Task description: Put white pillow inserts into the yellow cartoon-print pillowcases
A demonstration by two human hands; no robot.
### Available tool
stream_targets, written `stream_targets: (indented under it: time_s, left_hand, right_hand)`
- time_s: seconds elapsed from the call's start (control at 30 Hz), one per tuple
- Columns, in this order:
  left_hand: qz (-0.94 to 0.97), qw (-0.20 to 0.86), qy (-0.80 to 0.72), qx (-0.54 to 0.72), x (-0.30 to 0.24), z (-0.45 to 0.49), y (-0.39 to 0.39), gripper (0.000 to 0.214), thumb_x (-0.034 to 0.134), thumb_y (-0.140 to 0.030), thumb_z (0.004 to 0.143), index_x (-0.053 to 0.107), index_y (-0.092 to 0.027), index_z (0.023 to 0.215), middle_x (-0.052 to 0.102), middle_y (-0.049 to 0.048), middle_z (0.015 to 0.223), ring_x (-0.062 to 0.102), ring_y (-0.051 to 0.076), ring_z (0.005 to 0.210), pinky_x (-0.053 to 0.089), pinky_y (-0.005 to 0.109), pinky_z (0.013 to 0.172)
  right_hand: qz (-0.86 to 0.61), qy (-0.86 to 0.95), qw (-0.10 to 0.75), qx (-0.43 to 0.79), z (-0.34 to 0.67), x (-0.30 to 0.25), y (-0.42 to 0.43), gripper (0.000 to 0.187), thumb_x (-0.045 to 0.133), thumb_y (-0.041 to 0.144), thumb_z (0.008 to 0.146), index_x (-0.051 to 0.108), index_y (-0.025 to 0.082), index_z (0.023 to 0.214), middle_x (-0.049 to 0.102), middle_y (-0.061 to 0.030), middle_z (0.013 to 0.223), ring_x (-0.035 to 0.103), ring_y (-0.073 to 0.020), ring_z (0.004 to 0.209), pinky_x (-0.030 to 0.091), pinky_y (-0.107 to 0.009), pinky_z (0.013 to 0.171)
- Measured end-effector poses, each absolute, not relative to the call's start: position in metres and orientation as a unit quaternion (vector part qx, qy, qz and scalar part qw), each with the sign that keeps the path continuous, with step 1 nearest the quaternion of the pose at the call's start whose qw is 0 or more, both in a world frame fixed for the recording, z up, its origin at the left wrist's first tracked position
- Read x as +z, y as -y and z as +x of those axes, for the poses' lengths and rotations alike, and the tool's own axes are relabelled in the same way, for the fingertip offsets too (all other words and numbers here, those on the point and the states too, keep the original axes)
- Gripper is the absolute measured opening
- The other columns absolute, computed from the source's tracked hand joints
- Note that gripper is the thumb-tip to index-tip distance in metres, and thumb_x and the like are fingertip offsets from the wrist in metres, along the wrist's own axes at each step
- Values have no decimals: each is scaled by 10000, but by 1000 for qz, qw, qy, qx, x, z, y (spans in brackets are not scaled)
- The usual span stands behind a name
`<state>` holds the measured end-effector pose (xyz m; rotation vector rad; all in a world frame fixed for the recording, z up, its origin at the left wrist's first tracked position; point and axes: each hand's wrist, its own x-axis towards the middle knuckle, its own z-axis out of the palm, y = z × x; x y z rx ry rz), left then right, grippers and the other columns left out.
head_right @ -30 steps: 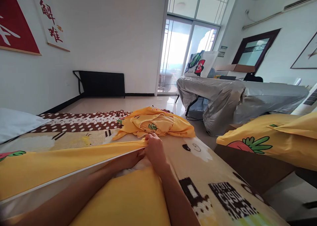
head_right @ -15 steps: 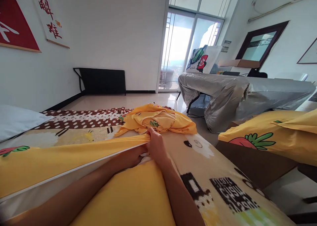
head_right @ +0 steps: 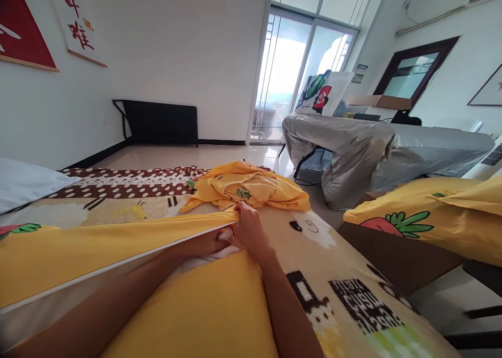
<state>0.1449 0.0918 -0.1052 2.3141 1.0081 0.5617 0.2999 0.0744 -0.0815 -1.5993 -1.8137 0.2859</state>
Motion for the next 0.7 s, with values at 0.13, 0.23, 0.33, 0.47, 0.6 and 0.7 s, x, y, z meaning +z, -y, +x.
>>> stream_targets:
  time_s: [0.13, 0.23, 0.33, 0.47, 0.6, 0.7]
  left_hand:
    - [824, 311, -431, 198, -111, 142, -100, 334, 519, -418, 781, 612, -223, 1035, 667, 47, 1044, 585, 263, 967, 438, 432, 929]
    - [823, 322, -417, 211, -112, 145, -97, 296, 491, -432, 803, 626, -232, 975, 679, 24, 997, 570, 239, 1006, 400, 388, 989]
    - [818, 323, -414, 235, -112, 149, -91, 293, 446, -413, 834, 628, -241, 986, 683, 17, 977, 566, 227, 1017, 369, 382, 1020]
    - [812, 324, -415, 251, -110, 152, -87, 292, 412, -360, 841, 609, -240, 1020, 674, 23, 933, 570, 222, 974, 400, 381, 973]
    - [813, 339, -407, 242, -105, 156, -89, 331, 300, -285, 861, 575, -192, 1020, 646, 34, 838, 565, 166, 726, 495, 318, 742]
    - [826, 328, -393, 238, -107, 155, -90, 297, 343, -271, 841, 577, -204, 1011, 653, 34, 891, 573, 174, 789, 498, 327, 791]
  right_hand:
    - [-643, 701, 302, 58, 300, -82, -75, 269, 355, 8, 630, 528, 173, 754, 628, -56, 766, 528, -161, 724, 318, -231, 646]
    - [-625, 705, 324, 89, 298, -81, -75, 253, 370, 32, 608, 519, 182, 747, 616, -24, 727, 510, -146, 675, 308, -224, 612]
    - [-600, 707, 350, 133, 297, -81, -76, 203, 385, 71, 595, 492, 191, 719, 602, -6, 695, 496, -142, 652, 310, -221, 590]
    - [-558, 719, 384, 157, 300, -85, -80, 222, 370, 84, 588, 477, 192, 749, 589, -4, 715, 500, -144, 675, 330, -224, 610]
    - [-538, 736, 364, 191, 307, -86, -82, 240, 462, 107, 564, 493, 180, 791, 601, -11, 772, 522, -157, 718, 368, -233, 644]
    - [-566, 742, 324, 155, 308, -84, -79, 311, 477, 80, 556, 526, 170, 849, 625, -32, 845, 539, -173, 789, 383, -246, 707]
